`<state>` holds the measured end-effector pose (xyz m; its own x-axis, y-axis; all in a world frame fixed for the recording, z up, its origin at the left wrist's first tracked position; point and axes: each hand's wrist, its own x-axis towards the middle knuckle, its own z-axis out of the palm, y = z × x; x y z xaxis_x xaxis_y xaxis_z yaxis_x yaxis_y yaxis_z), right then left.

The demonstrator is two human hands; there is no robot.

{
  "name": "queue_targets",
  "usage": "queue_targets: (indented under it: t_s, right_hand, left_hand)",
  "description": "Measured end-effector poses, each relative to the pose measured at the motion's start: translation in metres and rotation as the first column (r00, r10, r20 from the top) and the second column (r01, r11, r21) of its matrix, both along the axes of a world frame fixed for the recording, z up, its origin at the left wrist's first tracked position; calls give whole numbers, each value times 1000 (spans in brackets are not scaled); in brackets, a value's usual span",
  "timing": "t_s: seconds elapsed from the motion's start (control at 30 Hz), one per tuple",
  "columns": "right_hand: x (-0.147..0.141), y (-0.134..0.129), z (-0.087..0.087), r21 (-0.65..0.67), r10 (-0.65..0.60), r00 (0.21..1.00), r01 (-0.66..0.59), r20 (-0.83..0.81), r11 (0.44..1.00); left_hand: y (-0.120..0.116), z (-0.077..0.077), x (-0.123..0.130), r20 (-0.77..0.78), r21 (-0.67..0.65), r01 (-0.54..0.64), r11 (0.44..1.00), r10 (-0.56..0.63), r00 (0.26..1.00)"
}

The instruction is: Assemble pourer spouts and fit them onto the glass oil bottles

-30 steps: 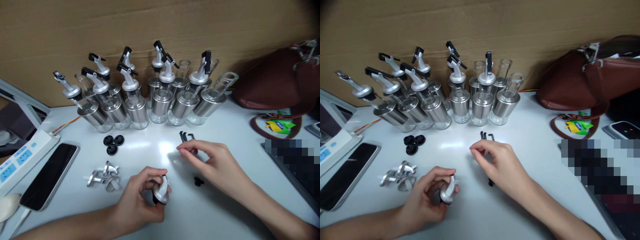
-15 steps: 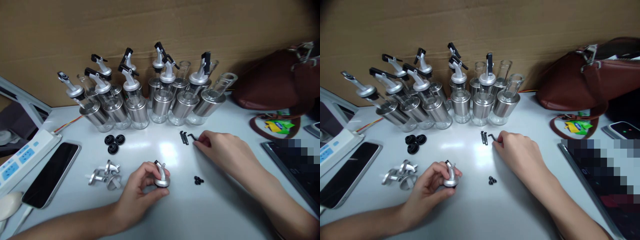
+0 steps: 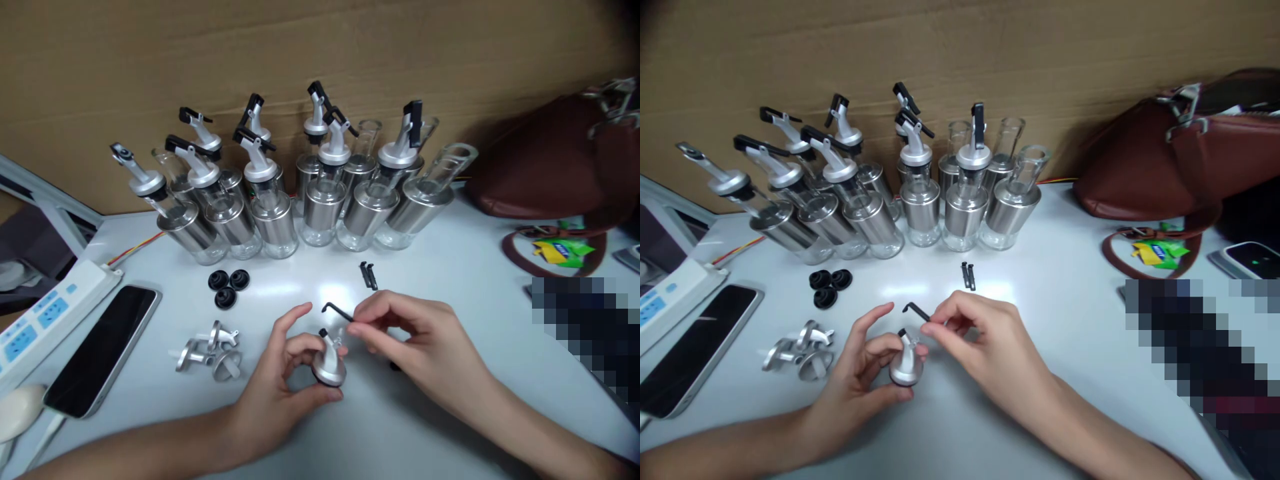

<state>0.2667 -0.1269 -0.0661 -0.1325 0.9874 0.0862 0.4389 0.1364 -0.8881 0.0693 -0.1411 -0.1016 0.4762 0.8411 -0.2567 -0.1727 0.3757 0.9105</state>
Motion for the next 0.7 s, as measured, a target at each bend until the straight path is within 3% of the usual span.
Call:
queue_targets:
  t_s: [0.2, 0.7]
  right_hand:
    - [-4, -4, -1, -67, 69, 992, -76, -101, 995]
    - [-4, -4, -2, -84, 138, 990, -140, -36, 987]
  left_hand:
    - [0, -2, -1, 12, 31, -5, 999, 5, 1000]
    - [0, -3, -3, 29, 59, -9, 998, 7, 1000]
